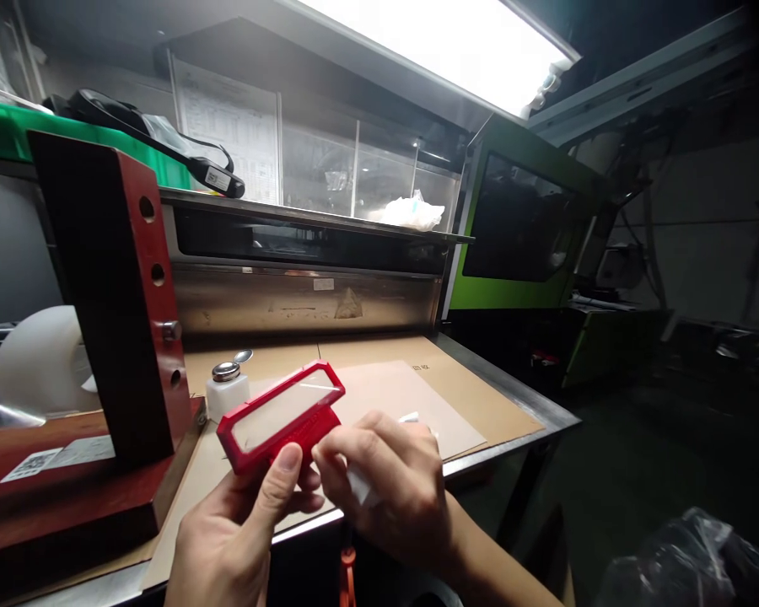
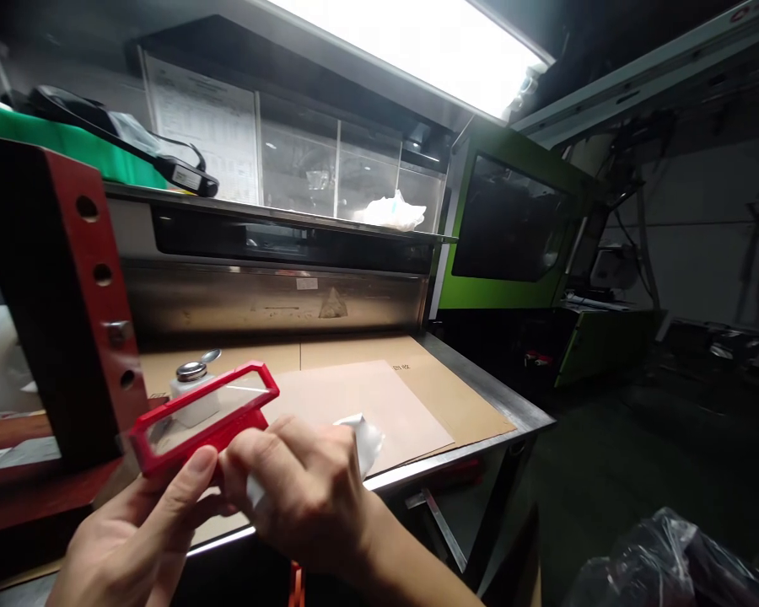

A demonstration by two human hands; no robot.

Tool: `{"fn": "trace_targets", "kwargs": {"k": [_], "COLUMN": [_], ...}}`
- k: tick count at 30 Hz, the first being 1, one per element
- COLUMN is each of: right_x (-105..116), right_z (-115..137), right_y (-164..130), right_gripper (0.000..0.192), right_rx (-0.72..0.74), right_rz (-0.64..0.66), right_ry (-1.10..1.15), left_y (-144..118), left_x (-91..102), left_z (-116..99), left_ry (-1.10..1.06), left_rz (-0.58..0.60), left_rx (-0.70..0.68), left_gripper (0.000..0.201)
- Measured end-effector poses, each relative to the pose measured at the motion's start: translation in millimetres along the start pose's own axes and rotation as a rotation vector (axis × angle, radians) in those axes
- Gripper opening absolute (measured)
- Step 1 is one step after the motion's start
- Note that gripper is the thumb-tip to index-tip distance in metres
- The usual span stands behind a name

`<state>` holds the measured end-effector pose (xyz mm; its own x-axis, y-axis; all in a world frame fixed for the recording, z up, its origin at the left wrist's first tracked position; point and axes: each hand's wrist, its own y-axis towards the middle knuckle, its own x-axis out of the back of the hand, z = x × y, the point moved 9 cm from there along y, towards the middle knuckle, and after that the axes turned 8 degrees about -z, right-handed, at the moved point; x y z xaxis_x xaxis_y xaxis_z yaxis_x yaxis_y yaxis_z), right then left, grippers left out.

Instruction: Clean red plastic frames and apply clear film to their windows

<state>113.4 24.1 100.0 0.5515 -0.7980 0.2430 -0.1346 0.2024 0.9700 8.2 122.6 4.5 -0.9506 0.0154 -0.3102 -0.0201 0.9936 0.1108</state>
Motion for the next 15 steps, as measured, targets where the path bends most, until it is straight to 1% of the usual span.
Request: {"fn": "trace_targets", "kwargs": {"k": [2,5,7,10,15], "right_x": [-1.7,8.5,12.5,7.6,1.7], "right_z": [2.5,-1.1,-1.4,-1.1,-2.9], "right_y": [-0.6,5.7,11.2,17.4,21.2], "right_gripper": [0.007,0.011,0.017,0.021,0.013], "right_rx": [0.011,-0.01,0.015,0.066,0.095], "right_rz": [-0.001,-0.123,-0.168,-0.131,-0.103], "right_ry": [-0.013,-0.01,-0.021,-0.088,-0.142], "left_y": [0.3,0.2,0.9,2.2,-2.1], "left_x": [3.7,13.3,17.1,18.7,16.6], "left_z": [-2.2,-4.1,-4.3,-5.1,-13.0], "left_ry": [0.002,0.019,0.019,0.029,0.068], "left_rz": [-0.029,-0.09,-0.099,-0.088,-0.104], "left_rx": [0.003,-0.007,-0.018,-0.034,-0.05], "left_gripper": [0.043,0.041,0.041,0.042,0.042]}}
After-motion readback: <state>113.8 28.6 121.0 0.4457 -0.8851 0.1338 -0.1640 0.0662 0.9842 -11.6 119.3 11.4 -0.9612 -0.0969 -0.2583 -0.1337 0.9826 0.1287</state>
